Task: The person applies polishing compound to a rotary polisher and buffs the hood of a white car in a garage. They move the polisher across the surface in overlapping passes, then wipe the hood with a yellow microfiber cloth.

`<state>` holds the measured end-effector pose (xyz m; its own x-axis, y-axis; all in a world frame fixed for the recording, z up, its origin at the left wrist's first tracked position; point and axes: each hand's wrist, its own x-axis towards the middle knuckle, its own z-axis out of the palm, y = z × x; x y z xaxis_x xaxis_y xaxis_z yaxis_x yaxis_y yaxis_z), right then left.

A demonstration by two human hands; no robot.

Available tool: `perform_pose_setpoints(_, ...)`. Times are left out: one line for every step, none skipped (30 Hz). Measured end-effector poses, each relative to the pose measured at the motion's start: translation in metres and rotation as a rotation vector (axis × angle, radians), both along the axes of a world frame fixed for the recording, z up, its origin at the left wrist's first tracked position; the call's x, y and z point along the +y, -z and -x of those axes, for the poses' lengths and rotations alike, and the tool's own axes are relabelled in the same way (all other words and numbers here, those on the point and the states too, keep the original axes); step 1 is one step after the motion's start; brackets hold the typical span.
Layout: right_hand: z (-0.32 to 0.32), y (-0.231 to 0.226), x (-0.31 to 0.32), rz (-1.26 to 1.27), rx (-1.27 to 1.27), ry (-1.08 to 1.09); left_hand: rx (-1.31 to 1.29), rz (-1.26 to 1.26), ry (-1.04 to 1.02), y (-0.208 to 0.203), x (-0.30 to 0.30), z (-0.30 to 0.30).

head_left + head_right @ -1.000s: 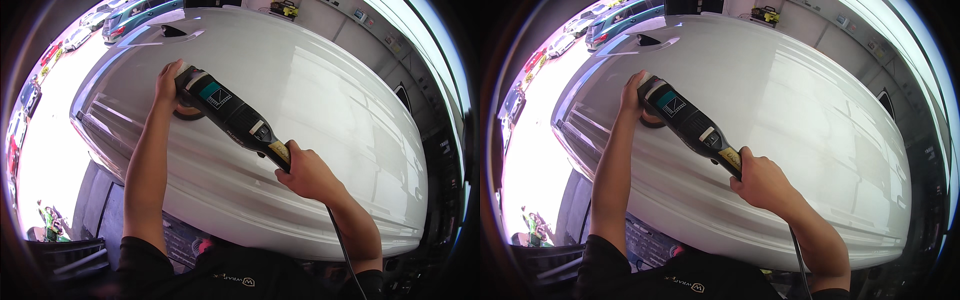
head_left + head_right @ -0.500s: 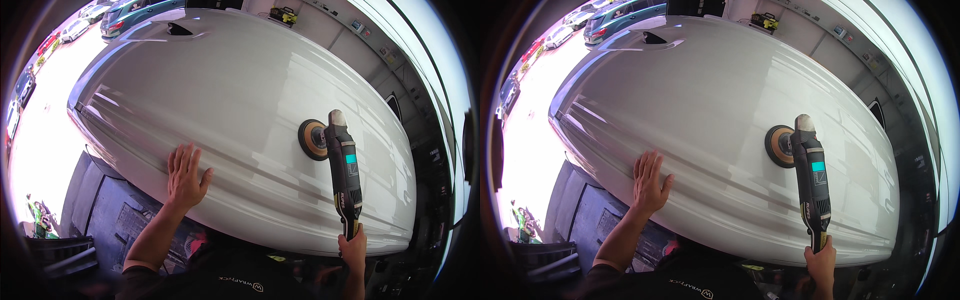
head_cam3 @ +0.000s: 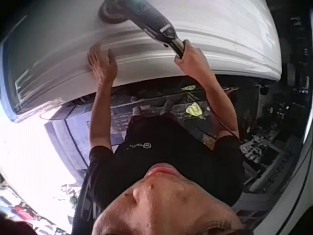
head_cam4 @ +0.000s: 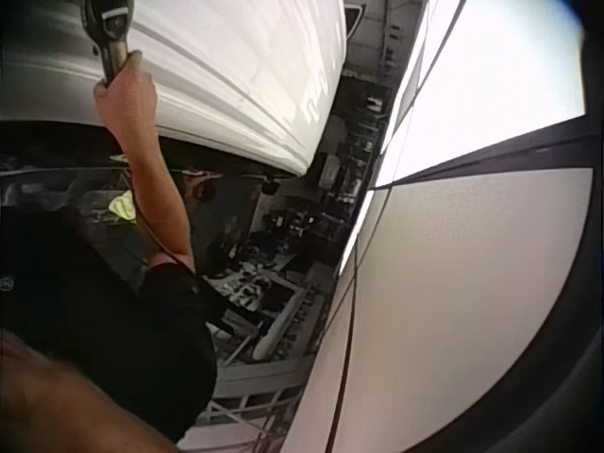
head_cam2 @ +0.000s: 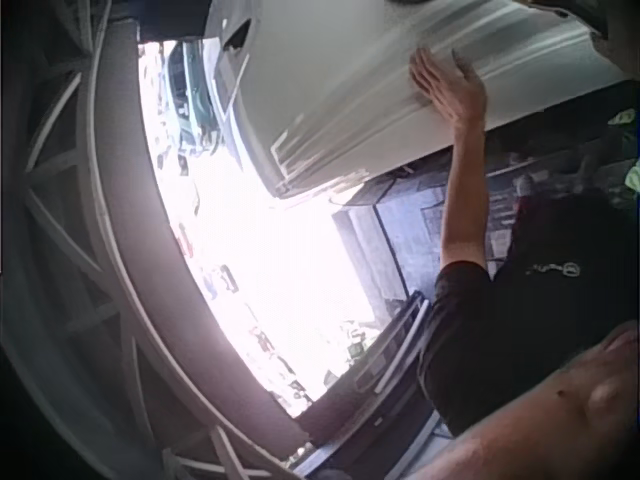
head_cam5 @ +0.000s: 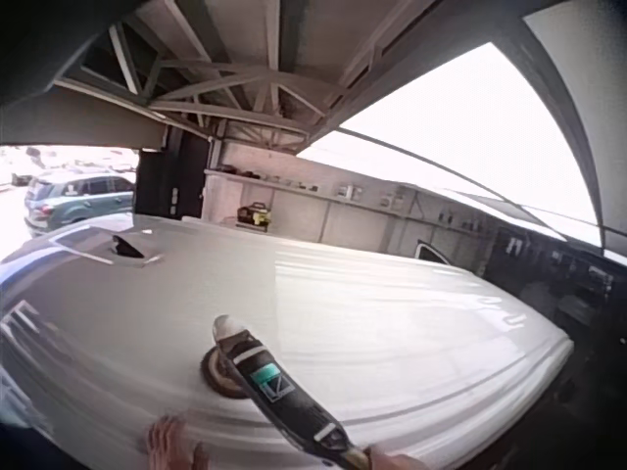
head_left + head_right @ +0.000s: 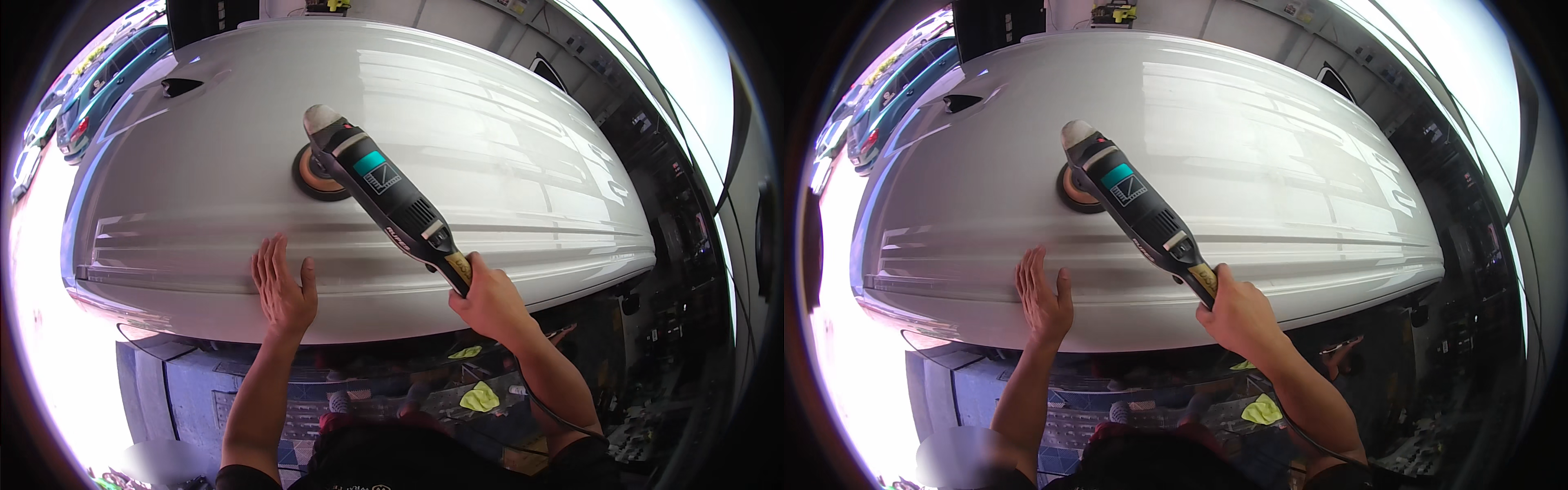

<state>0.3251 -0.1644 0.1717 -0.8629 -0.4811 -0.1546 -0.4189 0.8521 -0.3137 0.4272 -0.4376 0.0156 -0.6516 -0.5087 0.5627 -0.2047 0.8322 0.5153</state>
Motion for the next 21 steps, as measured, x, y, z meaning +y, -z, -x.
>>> perform_pose_setpoints(-0.004, 0.002, -0.019, -0.006, 0.012, 0.015, 0.021, -0.012, 0.008, 0.006, 0.001, -0.004)
perform_pose_setpoints(-0.003, 0.002, -0.034, -0.011, 0.017, 0.011, 0.046, -0.004, 0.038, 0.009, -0.001, -0.006)
perform_pose_setpoints(0.001, 0.003, -0.039, -0.004, 0.027, 0.029, 0.068, 0.003, 0.06, 0.012, -0.004, -0.006)
perform_pose_setpoints(0.007, 0.006, -0.044, 0.006, 0.04, 0.043, 0.093, 0.013, 0.078, 0.012, -0.006, -0.008)
perform_pose_setpoints(0.011, 0.009, -0.047, 0.016, 0.054, 0.052, 0.07, 0.036, 0.073, 0.011, -0.007, -0.014)
perform_pose_setpoints(0.019, 0.008, -0.041, 0.024, 0.081, 0.068, 0.048, 0.059, 0.06, 0.011, -0.011, -0.02)
perform_pose_setpoints(0.029, 0.005, -0.024, 0.03, 0.11, 0.089, 0.028, 0.08, 0.054, 0.009, -0.013, -0.025)
perform_pose_setpoints(0.039, 0.01, -0.013, 0.077, 0.076, 0.134, -0.01, 0.147, -0.034, 0.011, -0.026, -0.035)
perform_pose_setpoints(0.048, 0.011, 0.01, 0.118, 0.057, 0.169, -0.036, 0.204, -0.105, 0.01, -0.038, -0.043)
perform_pose_setpoints(0.044, 0.001, 0.013, 0.124, -0.007, 0.264, -0.082, 0.265, -0.191, 0.014, -0.055, -0.058)
perform_pose_setpoints(0.043, -0.003, 0.02, 0.145, 0.009, 0.289, -0.107, 0.285, -0.277, 0.026, -0.076, -0.073)
perform_pose_setpoints(0.046, -0.002, 0.032, 0.151, 0.011, 0.324, -0.088, 0.271, -0.289, 0.036, -0.083, -0.082)
perform_pose_setpoints(0.044, -0.004, 0.038, 0.192, -0.015, 0.36, -0.068, 0.262, -0.314, 0.045, -0.091, -0.091)
perform_pose_setpoints(0.041, -0.007, 0.046, 0.2, -0.019, 0.388, -0.044, 0.253, -0.332, 0.048, -0.098, -0.097)
perform_pose_setpoints(0.041, -0.006, 0.062, 0.231, -0.037, 0.397, -0.074, 0.273, -0.285, 0.035, -0.092, -0.094)
perform_pose_setpoints(0.038, -0.004, 0.071, 0.253, -0.051, 0.413, -0.045, 0.266, -0.281, 0.033, -0.092, -0.096)
perform_pose_setpoints(0.036, 0.0, 0.086, 0.248, -0.046, 0.434, -0.009, 0.26, -0.28, 0.034, -0.091, -0.094)
perform_pose_setpoints(0.03, 0.004, 0.088, 0.241, -0.083, 0.439, 0.019, 0.263, -0.283, 0.033, -0.094, -0.096)
perform_pose_setpoints(0.021, 0.004, 0.089, 0.232, -0.066, 0.423, 0.022, 0.262, -0.283, 0.033, -0.091, -0.097)
perform_pose_setpoints(0.01, 0.003, 0.083, 0.223, -0.073, 0.409, 0.025, 0.262, -0.281, 0.032, -0.09, -0.097)
perform_pose_setpoints(-0.002, 0.002, 0.074, 0.215, -0.075, 0.399, 0.032, 0.26, -0.277, 0.031, -0.089, -0.095)
